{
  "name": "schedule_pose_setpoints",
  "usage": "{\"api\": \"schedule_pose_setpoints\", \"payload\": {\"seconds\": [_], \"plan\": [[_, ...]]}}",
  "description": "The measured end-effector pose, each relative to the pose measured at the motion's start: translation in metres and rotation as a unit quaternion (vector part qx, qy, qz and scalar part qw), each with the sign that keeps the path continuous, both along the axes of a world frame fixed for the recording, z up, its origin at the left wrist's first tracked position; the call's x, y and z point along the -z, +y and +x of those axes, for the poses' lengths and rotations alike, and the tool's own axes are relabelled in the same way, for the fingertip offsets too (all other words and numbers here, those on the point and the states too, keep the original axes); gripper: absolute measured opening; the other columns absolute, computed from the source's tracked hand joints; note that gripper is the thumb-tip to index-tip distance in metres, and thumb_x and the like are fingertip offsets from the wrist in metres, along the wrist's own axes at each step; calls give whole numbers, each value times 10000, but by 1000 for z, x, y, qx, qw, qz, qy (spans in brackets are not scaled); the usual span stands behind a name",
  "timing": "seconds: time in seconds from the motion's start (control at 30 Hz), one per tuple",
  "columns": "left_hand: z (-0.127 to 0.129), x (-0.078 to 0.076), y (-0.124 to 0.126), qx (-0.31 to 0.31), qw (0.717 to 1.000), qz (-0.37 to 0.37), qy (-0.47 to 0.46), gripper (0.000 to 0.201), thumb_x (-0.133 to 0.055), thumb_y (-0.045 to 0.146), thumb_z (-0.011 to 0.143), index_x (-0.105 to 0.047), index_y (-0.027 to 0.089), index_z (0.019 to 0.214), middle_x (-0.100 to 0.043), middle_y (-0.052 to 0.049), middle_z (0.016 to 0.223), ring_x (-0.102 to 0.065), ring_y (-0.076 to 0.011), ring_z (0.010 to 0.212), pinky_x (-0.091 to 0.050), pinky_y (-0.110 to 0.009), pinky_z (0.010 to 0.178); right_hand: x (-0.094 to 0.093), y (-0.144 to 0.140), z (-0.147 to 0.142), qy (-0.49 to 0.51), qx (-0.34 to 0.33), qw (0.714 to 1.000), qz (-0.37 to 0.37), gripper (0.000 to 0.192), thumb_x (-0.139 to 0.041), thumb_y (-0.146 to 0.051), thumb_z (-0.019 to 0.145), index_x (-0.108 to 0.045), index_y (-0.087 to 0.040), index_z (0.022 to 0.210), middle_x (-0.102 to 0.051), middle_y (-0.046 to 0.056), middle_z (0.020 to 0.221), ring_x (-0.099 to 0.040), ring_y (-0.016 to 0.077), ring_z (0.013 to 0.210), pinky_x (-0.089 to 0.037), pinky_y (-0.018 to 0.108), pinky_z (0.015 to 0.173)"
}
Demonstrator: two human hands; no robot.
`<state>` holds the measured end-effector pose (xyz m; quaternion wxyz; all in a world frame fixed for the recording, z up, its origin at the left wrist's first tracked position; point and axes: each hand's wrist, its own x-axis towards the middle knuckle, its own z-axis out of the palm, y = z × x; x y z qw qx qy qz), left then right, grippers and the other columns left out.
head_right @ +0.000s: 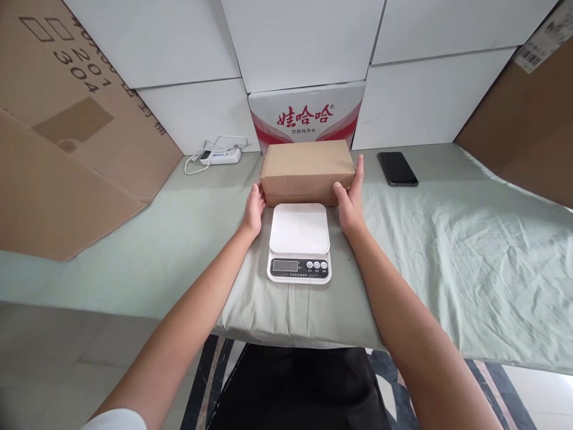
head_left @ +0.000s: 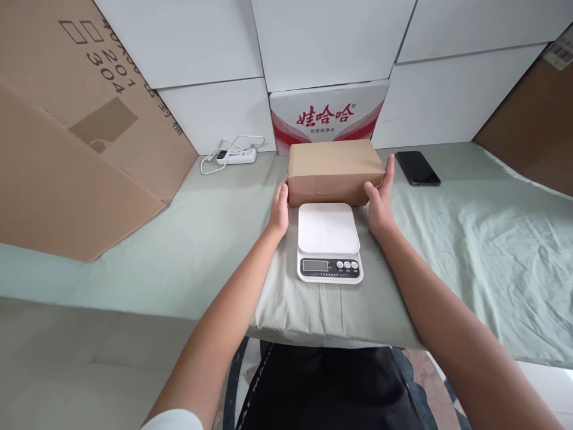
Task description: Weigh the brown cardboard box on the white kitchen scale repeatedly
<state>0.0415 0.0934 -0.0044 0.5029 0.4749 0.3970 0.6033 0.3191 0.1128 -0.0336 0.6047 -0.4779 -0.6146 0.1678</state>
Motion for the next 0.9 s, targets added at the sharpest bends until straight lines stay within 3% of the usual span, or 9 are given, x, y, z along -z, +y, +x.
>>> {"api": "schedule_pose_setpoints", "payload": {"seconds": [0.53,0.9], "plan": [[-1,4,2,-6,1000,7,23,844,-495,924,992,-686,296,1523,-672,-99,1700,-564,-321,1665,-486,-433,1357,-12,-4,-4,18,-26,999,-39,1300,-555,-999,796,-85,-389,1842,-171,21,1975,-122,366,1862,-135,671,1519],[-3,5,2,-16,999,-8,33,773,-476,822,1063,-613,284,1601,-637,-99,1740,-549,-314,1674,-450,-454,1393,-3,5,-1,43,-33,996,-65,1321,-605,-964,773,-102,-362,1836,-208,56,1966,-175,383,1850,-183,693,1503]]}}
